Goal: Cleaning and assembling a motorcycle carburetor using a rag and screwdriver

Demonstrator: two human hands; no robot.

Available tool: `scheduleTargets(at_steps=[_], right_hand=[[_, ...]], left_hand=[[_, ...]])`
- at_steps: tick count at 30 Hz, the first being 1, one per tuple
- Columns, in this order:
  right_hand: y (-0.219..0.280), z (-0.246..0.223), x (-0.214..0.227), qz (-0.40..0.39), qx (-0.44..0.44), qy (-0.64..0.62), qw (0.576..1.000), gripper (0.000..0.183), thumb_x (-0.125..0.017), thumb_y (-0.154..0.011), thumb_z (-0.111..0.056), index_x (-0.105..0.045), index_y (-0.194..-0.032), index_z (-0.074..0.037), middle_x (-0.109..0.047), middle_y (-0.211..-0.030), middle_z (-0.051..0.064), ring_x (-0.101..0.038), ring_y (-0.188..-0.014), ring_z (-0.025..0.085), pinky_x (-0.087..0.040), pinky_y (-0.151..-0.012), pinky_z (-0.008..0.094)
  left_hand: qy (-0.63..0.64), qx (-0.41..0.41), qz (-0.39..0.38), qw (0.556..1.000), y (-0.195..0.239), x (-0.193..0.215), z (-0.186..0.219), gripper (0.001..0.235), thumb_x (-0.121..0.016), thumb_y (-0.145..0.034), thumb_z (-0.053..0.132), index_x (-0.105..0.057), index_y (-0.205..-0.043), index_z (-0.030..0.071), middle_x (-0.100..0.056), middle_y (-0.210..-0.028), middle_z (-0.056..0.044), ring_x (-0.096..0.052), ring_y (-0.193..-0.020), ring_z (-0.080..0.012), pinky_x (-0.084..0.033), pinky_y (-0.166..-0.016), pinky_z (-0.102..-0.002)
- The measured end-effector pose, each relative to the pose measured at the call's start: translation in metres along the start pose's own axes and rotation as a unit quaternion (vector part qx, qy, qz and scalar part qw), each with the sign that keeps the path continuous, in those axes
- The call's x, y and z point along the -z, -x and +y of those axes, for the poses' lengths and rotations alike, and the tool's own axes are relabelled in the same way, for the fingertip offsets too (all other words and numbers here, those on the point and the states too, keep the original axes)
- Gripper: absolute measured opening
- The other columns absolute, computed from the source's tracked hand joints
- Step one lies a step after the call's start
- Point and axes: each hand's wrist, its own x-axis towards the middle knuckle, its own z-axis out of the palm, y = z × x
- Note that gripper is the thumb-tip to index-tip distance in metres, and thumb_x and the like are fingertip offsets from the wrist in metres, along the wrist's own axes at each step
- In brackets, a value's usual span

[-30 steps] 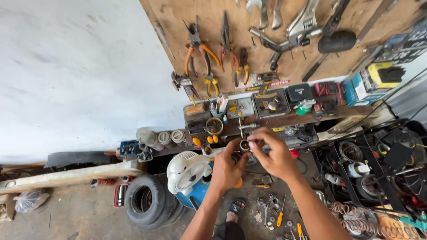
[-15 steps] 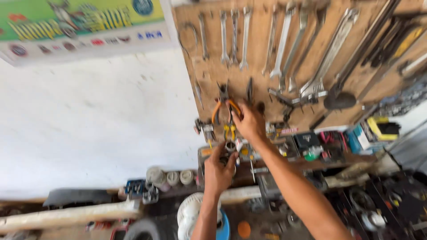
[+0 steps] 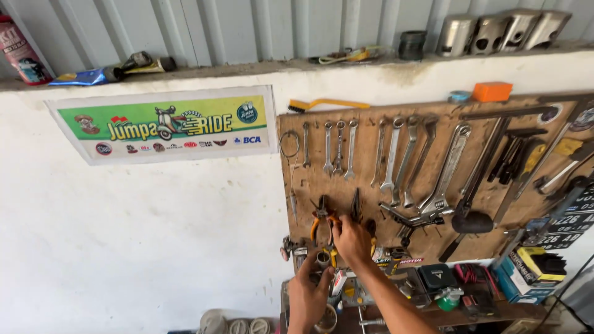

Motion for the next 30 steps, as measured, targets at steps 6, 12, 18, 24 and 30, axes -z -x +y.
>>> scheduleTargets(at_steps=[6,12,18,24,30], right_hand=[[0.0,-0.001,0.007,-0.023,0.013,-0.036,0.999,0.019,-0.065,-0.092,-0.025,-0.066,-0.098,-0.006,-0.074,-0.066,0.012,-0.068,-0.046,0.028,-0.052,-0.039,0.04],[0.036,0.001,0.066,0.022,0.005,-0.107,0.994,0.024,-0.069,-0.086,-0.021,-0.069,-0.106,-0.009,-0.073,-0.066,0.014,-0.064,-0.044,0.033,-0.046,-0.04,0.044],[0.116,0.063,0.153,0.007,-0.078,-0.194,0.978,0.012,-0.07,-0.083,-0.013,-0.064,-0.073,-0.007,-0.065,-0.056,0.005,-0.05,-0.038,0.018,-0.041,-0.04,0.033],[0.296,0.205,0.195,-0.141,-0.367,-0.327,0.859,0.016,-0.062,-0.097,-0.017,-0.067,-0.101,-0.003,-0.057,-0.098,0.003,-0.048,-0.052,0.011,-0.04,-0.042,0.028],[0.501,0.286,0.233,-0.056,-0.451,-0.427,0.781,0.039,-0.058,-0.1,-0.016,-0.064,-0.132,0.006,-0.072,-0.128,0.012,-0.07,-0.107,0.02,-0.048,-0.079,0.027]], left_hand=[[0.034,0.019,0.003,0.999,-0.009,-0.019,-0.051,0.048,-0.082,-0.078,0.021,-0.07,-0.123,0.009,-0.086,-0.084,-0.003,-0.08,-0.065,-0.0108,-0.062,-0.061,-0.023],[0.084,-0.006,-0.02,0.996,0.02,-0.022,-0.057,0.041,-0.082,-0.078,0.023,-0.075,-0.116,0.01,-0.087,-0.08,-0.002,-0.082,-0.066,-0.0105,-0.063,-0.062,-0.022],[0.293,0.021,-0.113,0.949,0.075,-0.101,-0.098,0.047,-0.087,-0.076,0.015,-0.073,-0.116,-0.005,-0.088,-0.088,-0.017,-0.081,-0.068,-0.0178,-0.066,-0.065,-0.028],[0.25,0.126,-0.326,0.903,0.154,-0.16,-0.088,0.037,-0.077,-0.085,0.004,-0.07,-0.121,0.0,-0.079,-0.094,-0.011,-0.07,-0.073,-0.0154,-0.062,-0.06,-0.029],[0.168,0.133,-0.451,0.866,0.246,-0.275,-0.161,0.044,-0.072,-0.087,0.007,-0.066,-0.13,0.006,-0.082,-0.095,-0.007,-0.068,-0.074,-0.0109,-0.053,-0.062,-0.025]])
